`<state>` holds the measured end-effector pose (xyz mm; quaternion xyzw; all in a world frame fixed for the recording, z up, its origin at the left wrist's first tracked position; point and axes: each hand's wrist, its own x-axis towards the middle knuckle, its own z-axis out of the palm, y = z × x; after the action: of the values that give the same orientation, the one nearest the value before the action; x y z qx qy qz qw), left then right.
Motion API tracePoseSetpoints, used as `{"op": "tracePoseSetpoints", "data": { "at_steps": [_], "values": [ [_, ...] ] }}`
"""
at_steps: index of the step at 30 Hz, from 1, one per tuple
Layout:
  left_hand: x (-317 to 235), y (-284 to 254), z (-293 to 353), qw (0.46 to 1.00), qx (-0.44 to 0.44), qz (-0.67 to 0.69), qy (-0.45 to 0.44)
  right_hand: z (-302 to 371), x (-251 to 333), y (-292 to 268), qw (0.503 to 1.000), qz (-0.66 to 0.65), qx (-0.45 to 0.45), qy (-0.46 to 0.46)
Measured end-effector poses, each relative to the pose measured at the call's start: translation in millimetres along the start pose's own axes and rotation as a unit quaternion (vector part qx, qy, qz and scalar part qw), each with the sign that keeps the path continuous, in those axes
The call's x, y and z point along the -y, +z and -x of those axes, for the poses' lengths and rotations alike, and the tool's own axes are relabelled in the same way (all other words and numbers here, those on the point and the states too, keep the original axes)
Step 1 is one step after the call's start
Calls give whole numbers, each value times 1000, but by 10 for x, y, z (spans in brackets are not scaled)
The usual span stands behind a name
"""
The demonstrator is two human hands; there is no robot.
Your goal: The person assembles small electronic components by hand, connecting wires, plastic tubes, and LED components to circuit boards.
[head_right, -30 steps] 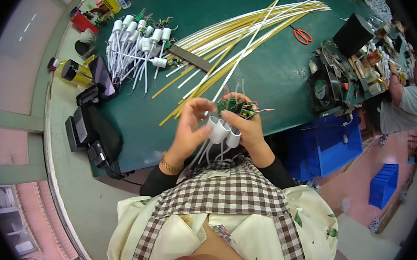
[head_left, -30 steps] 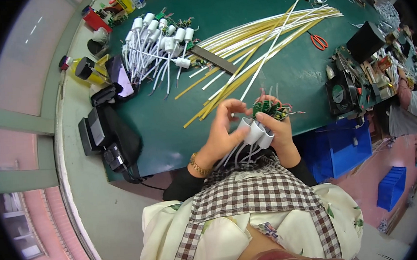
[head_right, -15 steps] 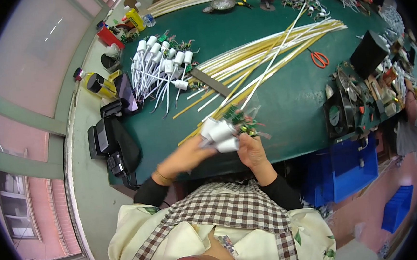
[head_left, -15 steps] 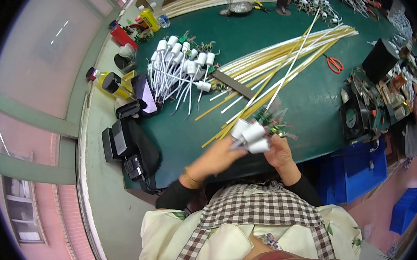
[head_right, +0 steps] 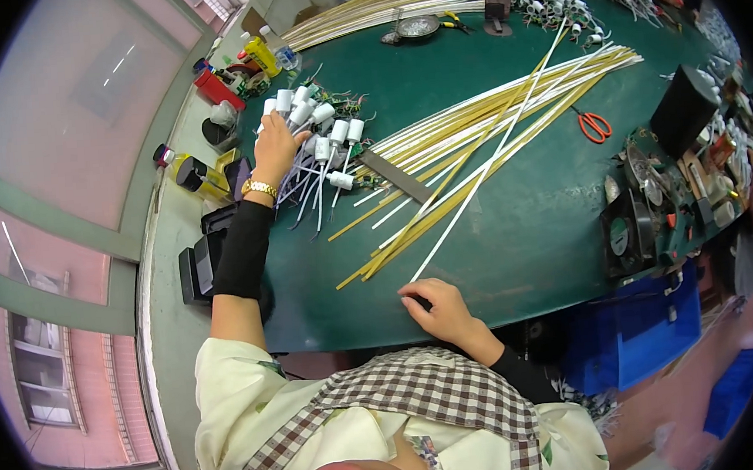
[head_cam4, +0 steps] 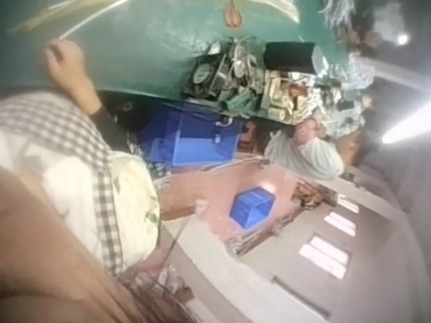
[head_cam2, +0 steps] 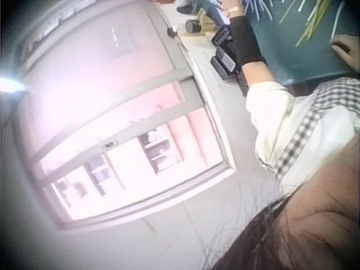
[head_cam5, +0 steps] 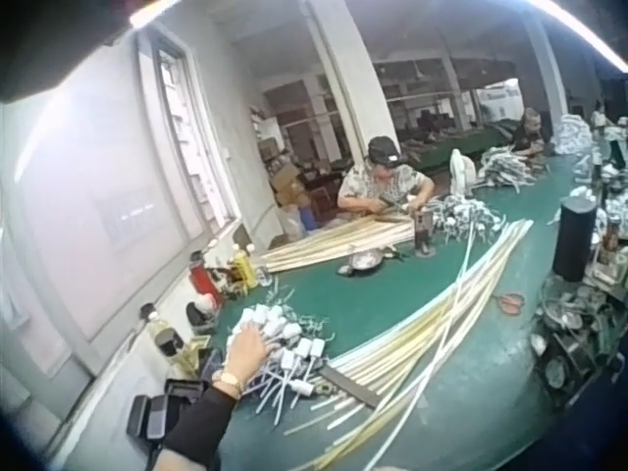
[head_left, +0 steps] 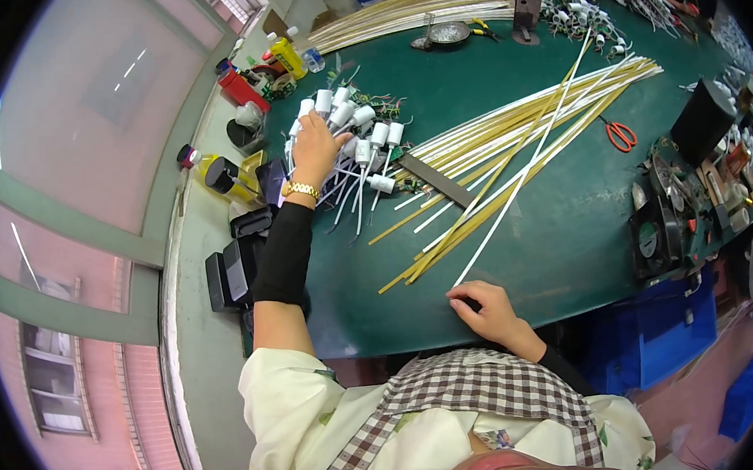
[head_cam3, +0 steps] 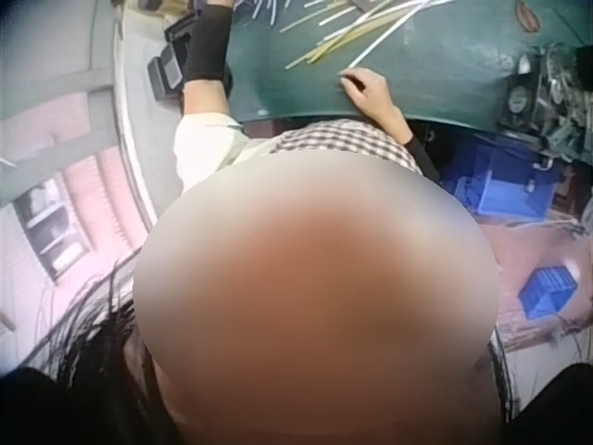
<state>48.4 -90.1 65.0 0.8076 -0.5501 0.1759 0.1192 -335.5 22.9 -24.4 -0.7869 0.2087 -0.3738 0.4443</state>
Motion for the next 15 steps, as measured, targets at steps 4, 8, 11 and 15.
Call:
{"op": "tracePoseSetpoints", "data": {
  "at_steps": [4,8,11,15],
  "values": [
    [-104,130,104,996,-59,-63,-22,20,-20,-33,991,-97,-3,93],
    [-323,69,253,983,-151,-10,106,-26,-21,-42,991,-96,1,96],
    [-438,50,376,971,-121,-57,200,-35,-47,-16,993,-80,6,84],
    [-533,-3,506,946,-62,45,315,-44,-50,-1,993,-81,0,91]
  ]
}}
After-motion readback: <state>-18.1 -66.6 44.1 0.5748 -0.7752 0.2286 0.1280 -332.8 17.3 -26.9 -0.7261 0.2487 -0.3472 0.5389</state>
